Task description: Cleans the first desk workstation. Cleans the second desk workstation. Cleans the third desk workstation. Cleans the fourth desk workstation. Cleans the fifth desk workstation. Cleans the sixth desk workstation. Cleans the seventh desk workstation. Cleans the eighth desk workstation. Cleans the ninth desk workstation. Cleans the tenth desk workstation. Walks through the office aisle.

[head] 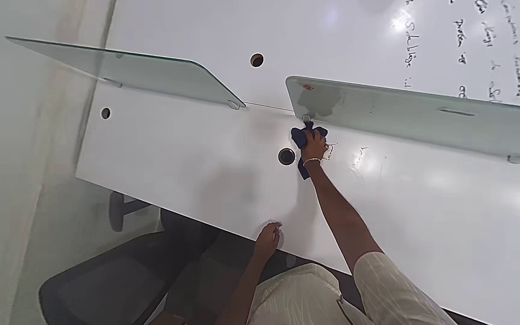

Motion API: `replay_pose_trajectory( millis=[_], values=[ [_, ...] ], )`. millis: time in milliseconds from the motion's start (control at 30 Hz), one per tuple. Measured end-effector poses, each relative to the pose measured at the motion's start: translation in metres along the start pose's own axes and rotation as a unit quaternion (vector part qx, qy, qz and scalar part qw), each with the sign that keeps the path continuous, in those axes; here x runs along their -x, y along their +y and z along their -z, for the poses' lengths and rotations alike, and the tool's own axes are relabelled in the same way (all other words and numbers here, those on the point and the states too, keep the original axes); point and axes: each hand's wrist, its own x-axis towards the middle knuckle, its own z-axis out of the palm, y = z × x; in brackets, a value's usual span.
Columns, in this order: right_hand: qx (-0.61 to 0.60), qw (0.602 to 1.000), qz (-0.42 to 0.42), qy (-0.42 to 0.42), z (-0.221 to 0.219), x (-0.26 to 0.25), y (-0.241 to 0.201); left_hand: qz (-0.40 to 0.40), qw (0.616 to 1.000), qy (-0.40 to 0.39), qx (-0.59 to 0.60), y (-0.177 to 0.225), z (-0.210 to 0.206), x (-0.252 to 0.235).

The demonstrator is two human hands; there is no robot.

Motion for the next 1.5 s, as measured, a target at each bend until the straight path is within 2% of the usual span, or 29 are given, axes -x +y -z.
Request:
replay_pose_trajectory(
  millis=[67,167,233,300,367,433,500,533,600,633,700,767,800,867,967,1033,1100,1167,1233,1267,1300,1333,1400,1467,1500],
  values=[
    [-0.003,0.997,0.017,-0.071,-0.010,0.035,0.002,0.004,1.000,-0.008,0.004,-0.003,-0.004,0.002],
    [0.001,0.982,0.063,-0.180,-0.016,0.119,0.009,0.006,1.000,-0.019,0.012,-0.003,-0.002,0.001],
    [0.005,0.974,0.128,-0.189,-0.021,0.150,0.020,0.002,1.000,-0.024,0.008,-0.001,0.003,-0.001],
    [0.026,0.969,0.152,-0.193,-0.017,0.127,0.024,0.004,1.000,-0.025,0.000,0.003,0.008,-0.007],
    [0.029,0.979,0.093,-0.180,0.001,0.076,0.020,0.011,1.000,-0.029,-0.007,0.006,0.012,-0.008],
    [0.009,0.997,0.037,-0.070,0.012,0.024,0.024,0.013,1.000,-0.025,-0.009,0.007,0.014,-0.010],
    [0.006,1.000,0.000,0.023,0.022,0.000,0.028,0.013,1.000,-0.023,-0.010,0.006,0.014,-0.012],
    [0.004,1.000,-0.012,0.028,0.023,-0.001,0.027,0.015,1.000,-0.024,-0.009,0.006,0.014,-0.014],
    [0.000,1.000,-0.009,-0.029,0.015,0.024,0.021,0.012,0.999,-0.034,-0.011,0.005,0.010,-0.017],
    [0.005,0.997,0.011,-0.081,0.008,0.045,0.017,0.011,0.999,-0.044,-0.016,0.006,0.009,-0.020],
    [0.021,0.981,0.105,-0.158,-0.005,0.097,0.020,0.015,0.997,-0.068,-0.027,0.008,0.009,-0.025],
    [0.028,0.972,0.190,-0.136,-0.014,0.126,0.044,0.025,0.995,-0.085,-0.039,0.012,0.010,-0.027],
    [0.027,0.975,0.187,-0.115,-0.007,0.119,0.058,0.029,0.995,-0.089,-0.043,0.014,0.011,-0.030],
    [0.030,0.992,0.096,-0.078,0.024,0.080,0.086,0.042,0.993,-0.100,-0.046,0.017,0.015,-0.033],
    [0.047,0.994,-0.076,0.063,0.076,0.018,0.140,0.047,0.991,-0.113,-0.059,0.016,0.015,-0.038],
    [0.068,0.980,-0.153,0.111,0.088,0.013,0.160,0.049,0.990,-0.113,-0.067,0.016,0.015,-0.040],
    [0.050,0.978,-0.174,0.105,0.081,0.043,0.154,0.054,0.989,-0.112,-0.078,0.016,0.013,-0.042],
    [0.040,0.992,-0.099,0.065,0.061,0.105,0.142,0.055,0.989,-0.108,-0.084,0.018,0.011,-0.040],
    [0.044,0.997,0.035,0.043,0.043,0.157,0.151,0.054,0.989,-0.108,-0.083,0.019,0.012,-0.043],
    [0.055,0.994,0.081,0.044,0.044,0.167,0.164,0.055,0.989,-0.113,-0.083,0.019,0.013,-0.042],
    [0.065,0.993,0.088,0.044,0.054,0.164,0.179,0.054,0.988,-0.119,-0.082,0.019,0.013,-0.043],
    [0.074,0.994,0.056,0.049,0.069,0.152,0.193,0.055,0.987,-0.126,-0.079,0.019,0.014,-0.043],
    [0.090,0.987,-0.100,0.088,0.103,0.105,0.216,0.060,0.987,-0.130,-0.071,0.019,0.017,-0.043],
    [0.070,0.950,-0.261,0.157,0.123,0.051,0.221,0.060,0.988,-0.123,-0.064,0.017,0.017,-0.040],
    [0.061,0.934,-0.303,0.181,0.121,0.030,0.213,0.055,0.990,-0.113,-0.058,0.015,0.015,-0.038]
  ],
)
